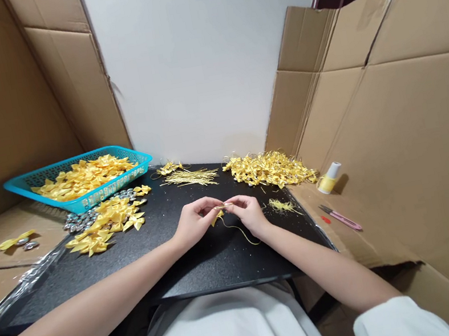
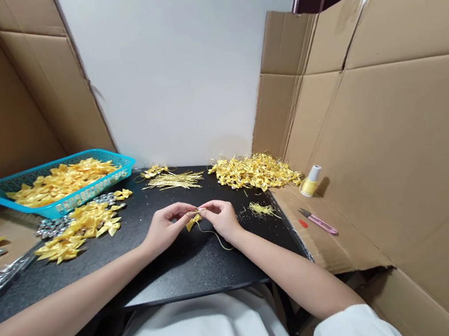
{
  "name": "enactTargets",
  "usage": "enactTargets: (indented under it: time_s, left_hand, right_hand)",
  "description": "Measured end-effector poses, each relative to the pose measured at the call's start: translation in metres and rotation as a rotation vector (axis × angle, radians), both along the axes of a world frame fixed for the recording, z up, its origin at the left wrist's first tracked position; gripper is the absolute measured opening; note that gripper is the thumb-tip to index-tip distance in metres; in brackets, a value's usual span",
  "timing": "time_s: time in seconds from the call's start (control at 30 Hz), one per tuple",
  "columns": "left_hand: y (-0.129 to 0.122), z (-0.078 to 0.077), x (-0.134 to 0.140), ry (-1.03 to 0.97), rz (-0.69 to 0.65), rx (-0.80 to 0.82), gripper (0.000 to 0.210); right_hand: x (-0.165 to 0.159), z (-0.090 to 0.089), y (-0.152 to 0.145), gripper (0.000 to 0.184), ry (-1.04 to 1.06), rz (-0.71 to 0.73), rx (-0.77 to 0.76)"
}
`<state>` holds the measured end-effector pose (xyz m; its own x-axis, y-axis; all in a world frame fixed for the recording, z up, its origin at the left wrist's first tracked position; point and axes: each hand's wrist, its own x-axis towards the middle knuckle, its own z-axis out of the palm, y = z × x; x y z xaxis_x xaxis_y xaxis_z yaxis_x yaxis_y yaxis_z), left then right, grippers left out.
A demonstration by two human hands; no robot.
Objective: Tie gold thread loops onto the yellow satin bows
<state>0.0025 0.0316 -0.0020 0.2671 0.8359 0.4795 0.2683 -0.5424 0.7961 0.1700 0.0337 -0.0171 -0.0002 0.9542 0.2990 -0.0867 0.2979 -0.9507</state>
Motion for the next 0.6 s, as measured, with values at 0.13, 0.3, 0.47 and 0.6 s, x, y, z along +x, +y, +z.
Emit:
enactTargets:
  time_s: [0.13, 0.3, 0.47, 0.6]
  left_hand:
    - [-0.002, 0.002, 0.000, 0.092, 0.060, 0.070, 0.022]
    - [-0.005, 0.004, 0.000, 0.178, 0.112, 0.245, 0.018]
    - [-0.008, 0.005, -0.001, 0.176, 0.122, 0.312, 0.018]
    - [-0.002, 0.008, -0.005, 0.110, 0.145, 0.247, 0.022]
  right_hand:
    - [0.000, 0.001, -0.002, 0.016, -0.009, -0.041, 0.035]
    - [0.000, 0.004, -0.009, 0.016, -0.134, -0.065, 0.171]
    - [0.002, 0.009, -0.015, 0.015, -0.239, -0.078, 0.323]
    - [0.002, 0.011, -0.017, 0.013, -0.339, -0.088, 0.392]
